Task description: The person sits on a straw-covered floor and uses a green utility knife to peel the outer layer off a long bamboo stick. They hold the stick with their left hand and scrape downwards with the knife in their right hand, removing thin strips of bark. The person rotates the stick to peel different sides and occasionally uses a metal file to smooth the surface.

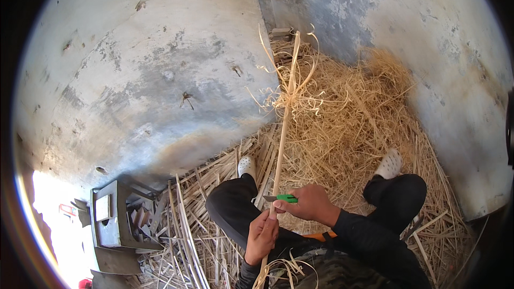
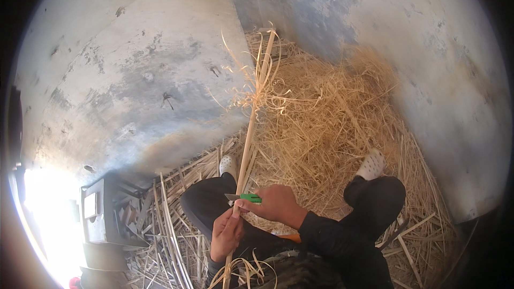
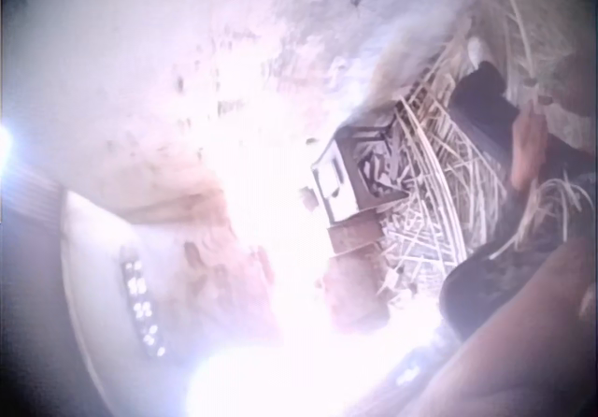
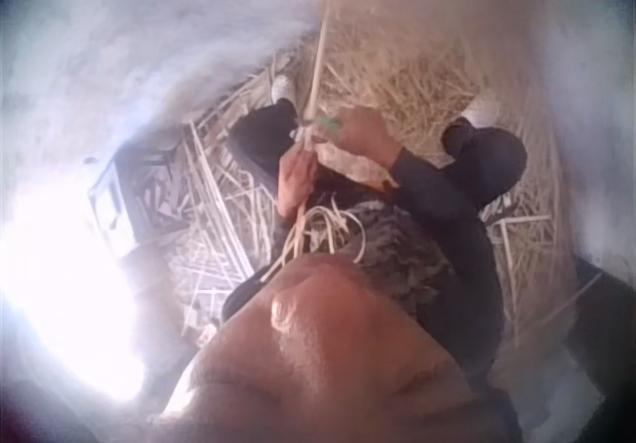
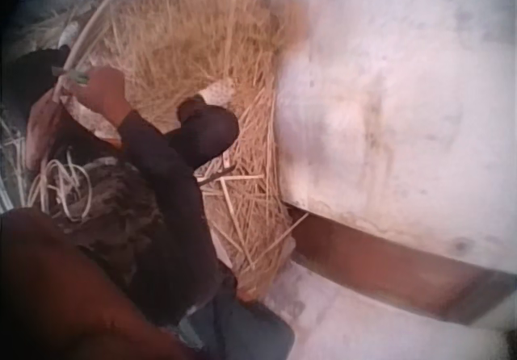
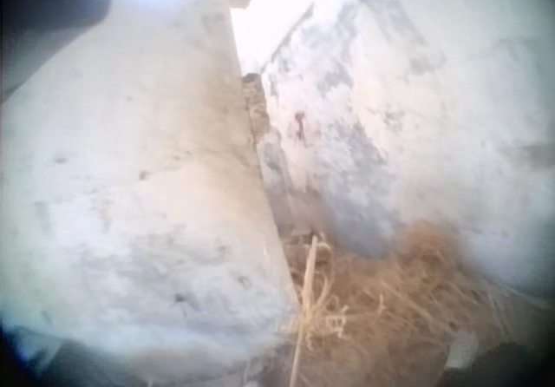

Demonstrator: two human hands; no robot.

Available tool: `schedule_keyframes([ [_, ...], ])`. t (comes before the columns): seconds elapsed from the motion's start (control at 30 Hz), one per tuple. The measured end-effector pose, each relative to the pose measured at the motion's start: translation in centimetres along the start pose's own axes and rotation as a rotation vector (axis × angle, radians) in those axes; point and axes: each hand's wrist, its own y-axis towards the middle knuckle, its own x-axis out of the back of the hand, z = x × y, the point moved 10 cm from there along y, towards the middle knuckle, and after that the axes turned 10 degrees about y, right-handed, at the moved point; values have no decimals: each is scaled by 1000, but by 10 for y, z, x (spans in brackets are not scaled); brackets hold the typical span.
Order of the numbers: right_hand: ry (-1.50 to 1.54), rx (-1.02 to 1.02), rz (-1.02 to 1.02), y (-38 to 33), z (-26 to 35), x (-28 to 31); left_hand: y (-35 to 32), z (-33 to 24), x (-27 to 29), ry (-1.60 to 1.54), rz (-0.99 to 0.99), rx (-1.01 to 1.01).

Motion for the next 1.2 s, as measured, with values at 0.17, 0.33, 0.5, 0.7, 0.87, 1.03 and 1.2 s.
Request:
schedule_keyframes([
  [0.17, -71, 185, -136, 2, 14, 23, -2, -3, -6, -33, 35, 5],
  [0.33, -213, 92, -190, 58, -27, 94, -6, -7, -17, -21, 79, -9],
  [0.5, -227, 233, -11, 49, -9, 79, 5, -9, -23, -56, 102, 15],
  [0.7, -290, 102, -87, 95, -49, 115, 2, -16, -26, -24, 122, 37],
  [0.87, -299, 358, 53, 65, -19, 75, 6, -22, -26, 30, 90, 17],
  [1.03, -256, 322, -51, 106, -44, 101, 13, -25, -22, 47, 49, 45],
  [1.2, -284, 249, -37, 111, -54, 109, 20, -36, -28, 65, 79, 71],
])
